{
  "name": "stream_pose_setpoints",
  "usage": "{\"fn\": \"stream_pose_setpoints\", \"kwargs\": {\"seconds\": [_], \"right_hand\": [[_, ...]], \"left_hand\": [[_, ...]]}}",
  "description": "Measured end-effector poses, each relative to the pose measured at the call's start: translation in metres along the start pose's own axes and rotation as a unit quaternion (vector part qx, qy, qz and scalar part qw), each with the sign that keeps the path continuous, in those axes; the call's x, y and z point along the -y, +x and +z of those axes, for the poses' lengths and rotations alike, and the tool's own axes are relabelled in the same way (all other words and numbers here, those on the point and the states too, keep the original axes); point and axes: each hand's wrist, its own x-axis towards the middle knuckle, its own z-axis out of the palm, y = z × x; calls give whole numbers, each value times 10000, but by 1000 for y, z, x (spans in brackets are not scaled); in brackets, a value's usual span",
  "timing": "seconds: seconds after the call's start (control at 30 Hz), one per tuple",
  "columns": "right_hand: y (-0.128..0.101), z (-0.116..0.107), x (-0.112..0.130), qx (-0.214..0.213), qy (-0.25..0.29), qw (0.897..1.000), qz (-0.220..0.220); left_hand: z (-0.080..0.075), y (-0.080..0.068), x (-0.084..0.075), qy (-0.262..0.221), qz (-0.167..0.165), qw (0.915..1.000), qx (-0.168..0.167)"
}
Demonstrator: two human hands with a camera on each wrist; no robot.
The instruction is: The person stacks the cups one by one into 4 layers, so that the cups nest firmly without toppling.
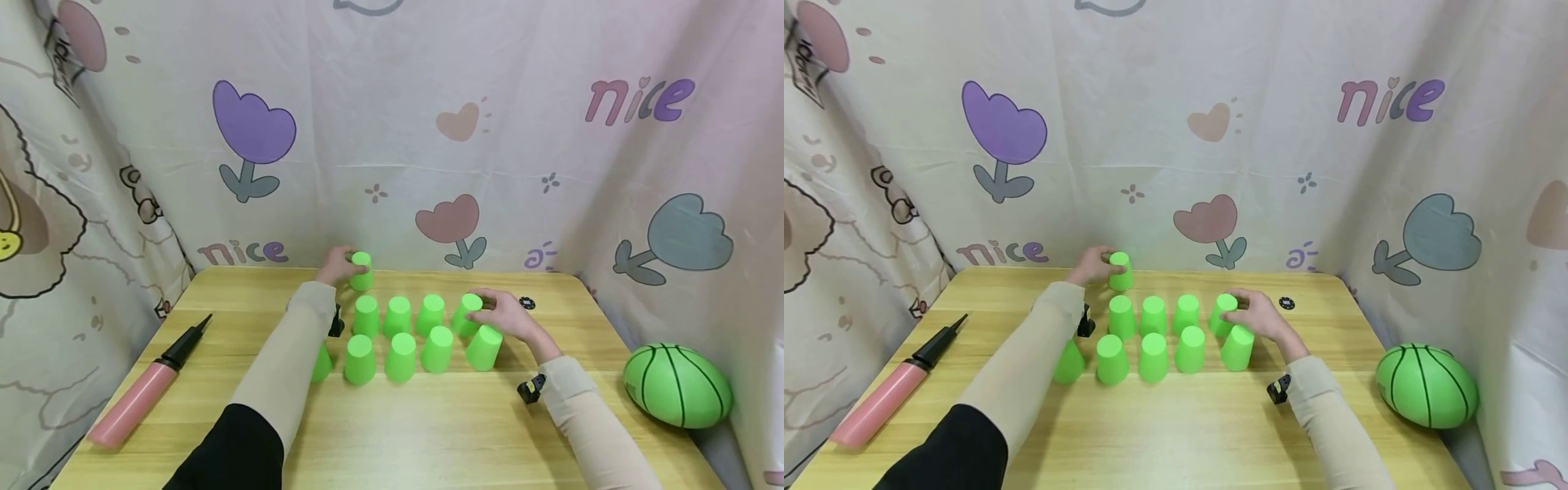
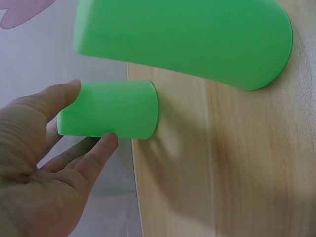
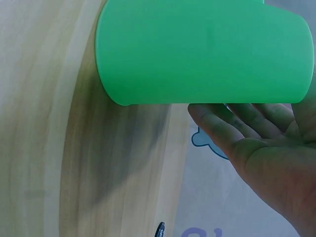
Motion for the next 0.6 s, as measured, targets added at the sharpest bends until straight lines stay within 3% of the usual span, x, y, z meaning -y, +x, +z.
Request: {"fn": "stream_pose_setpoints", "kwargs": {"seconds": [0.4,0.6], "right_hand": [[2,-5,5,112,-57,9999,72],[2,-3,6,98,-189,9998,46]], "left_hand": [[0,-4,2,0,-31,10000,-55],[-14,-9,-1,353,-5,9993,88]]}}
